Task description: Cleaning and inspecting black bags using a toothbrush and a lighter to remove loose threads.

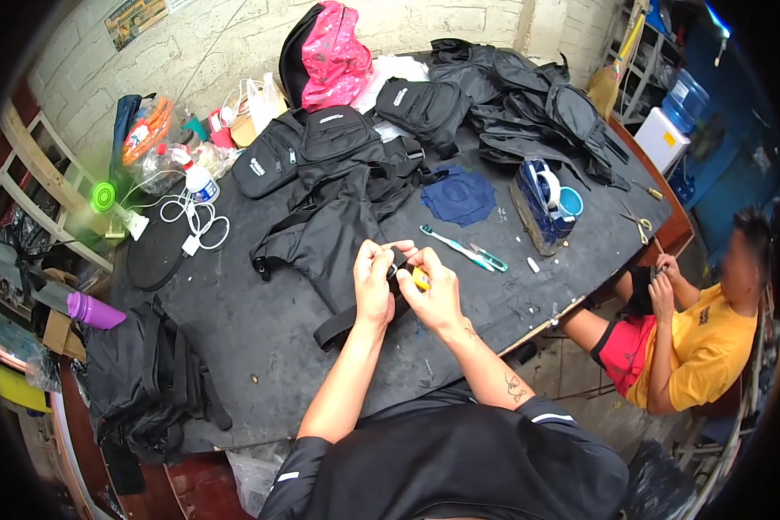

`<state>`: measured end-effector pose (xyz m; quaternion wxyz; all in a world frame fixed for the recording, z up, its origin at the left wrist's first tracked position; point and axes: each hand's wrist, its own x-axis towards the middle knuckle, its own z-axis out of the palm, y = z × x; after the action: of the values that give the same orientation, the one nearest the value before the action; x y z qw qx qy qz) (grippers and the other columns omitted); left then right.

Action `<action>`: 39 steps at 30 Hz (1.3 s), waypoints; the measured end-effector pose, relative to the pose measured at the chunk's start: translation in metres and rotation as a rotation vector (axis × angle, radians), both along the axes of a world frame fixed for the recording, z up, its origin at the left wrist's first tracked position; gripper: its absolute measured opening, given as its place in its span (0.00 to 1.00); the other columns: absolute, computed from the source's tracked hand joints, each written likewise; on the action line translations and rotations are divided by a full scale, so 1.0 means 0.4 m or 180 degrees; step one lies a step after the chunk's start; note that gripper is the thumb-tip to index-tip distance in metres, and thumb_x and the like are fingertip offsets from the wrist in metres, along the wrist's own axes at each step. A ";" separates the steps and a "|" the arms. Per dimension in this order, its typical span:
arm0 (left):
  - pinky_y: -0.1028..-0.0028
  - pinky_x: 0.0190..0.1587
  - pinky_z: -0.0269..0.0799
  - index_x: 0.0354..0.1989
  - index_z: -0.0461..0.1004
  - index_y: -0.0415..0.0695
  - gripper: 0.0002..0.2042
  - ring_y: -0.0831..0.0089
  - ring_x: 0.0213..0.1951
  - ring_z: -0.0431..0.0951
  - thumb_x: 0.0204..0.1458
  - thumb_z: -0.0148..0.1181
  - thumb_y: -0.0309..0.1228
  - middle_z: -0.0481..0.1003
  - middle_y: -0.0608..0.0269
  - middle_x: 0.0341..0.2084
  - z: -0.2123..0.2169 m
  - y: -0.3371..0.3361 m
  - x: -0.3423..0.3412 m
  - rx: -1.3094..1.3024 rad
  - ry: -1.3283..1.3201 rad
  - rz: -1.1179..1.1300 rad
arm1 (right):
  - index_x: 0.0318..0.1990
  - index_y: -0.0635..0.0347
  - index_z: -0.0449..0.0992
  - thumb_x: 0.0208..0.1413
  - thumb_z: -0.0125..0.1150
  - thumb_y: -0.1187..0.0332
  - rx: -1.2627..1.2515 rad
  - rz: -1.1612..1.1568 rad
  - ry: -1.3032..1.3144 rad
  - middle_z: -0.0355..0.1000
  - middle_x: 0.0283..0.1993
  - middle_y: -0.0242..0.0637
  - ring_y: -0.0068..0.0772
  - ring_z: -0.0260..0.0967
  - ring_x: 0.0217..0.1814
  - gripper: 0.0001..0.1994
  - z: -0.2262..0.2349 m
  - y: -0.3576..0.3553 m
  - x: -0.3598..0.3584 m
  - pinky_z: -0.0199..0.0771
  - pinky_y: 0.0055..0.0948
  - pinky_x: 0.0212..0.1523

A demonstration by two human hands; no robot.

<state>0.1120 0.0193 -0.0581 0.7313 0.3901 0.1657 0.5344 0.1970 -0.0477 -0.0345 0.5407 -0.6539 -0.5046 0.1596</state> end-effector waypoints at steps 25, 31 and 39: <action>0.77 0.46 0.66 0.37 0.67 0.36 0.16 0.75 0.41 0.68 0.39 0.64 0.18 0.65 0.61 0.40 0.036 -0.073 0.018 0.2024 0.2257 0.1214 | 0.27 0.57 0.69 0.56 0.54 0.67 0.0259 0.0591 0.3173 0.56 0.18 0.19 0.09 0.48 0.15 0.07 -0.018 0.011 0.071 0.47 0.14 0.15; 0.81 0.32 0.71 0.35 0.70 0.38 0.04 0.78 0.26 0.75 0.56 0.48 0.24 0.74 0.63 0.24 0.022 -0.028 0.021 0.0240 0.0952 0.0793 | 0.35 0.61 0.70 0.58 0.49 0.64 0.0664 0.0905 0.2089 0.61 0.22 0.23 0.11 0.53 0.20 0.10 -0.016 0.007 0.058 0.54 0.13 0.22; 0.74 0.45 0.69 0.29 0.64 0.43 0.08 0.73 0.37 0.74 0.58 0.49 0.31 0.74 0.53 0.38 0.018 -0.005 0.011 -0.0115 -0.0051 -0.0022 | 0.34 0.61 0.67 0.47 0.59 0.68 0.0290 0.0132 0.0268 0.71 0.28 0.41 0.38 0.72 0.28 0.10 -0.032 0.015 0.019 0.70 0.28 0.30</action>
<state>0.1165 0.0173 -0.0509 0.7414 0.3730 0.1682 0.5318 0.2045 -0.0416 -0.0472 0.5872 -0.6108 -0.5015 0.1750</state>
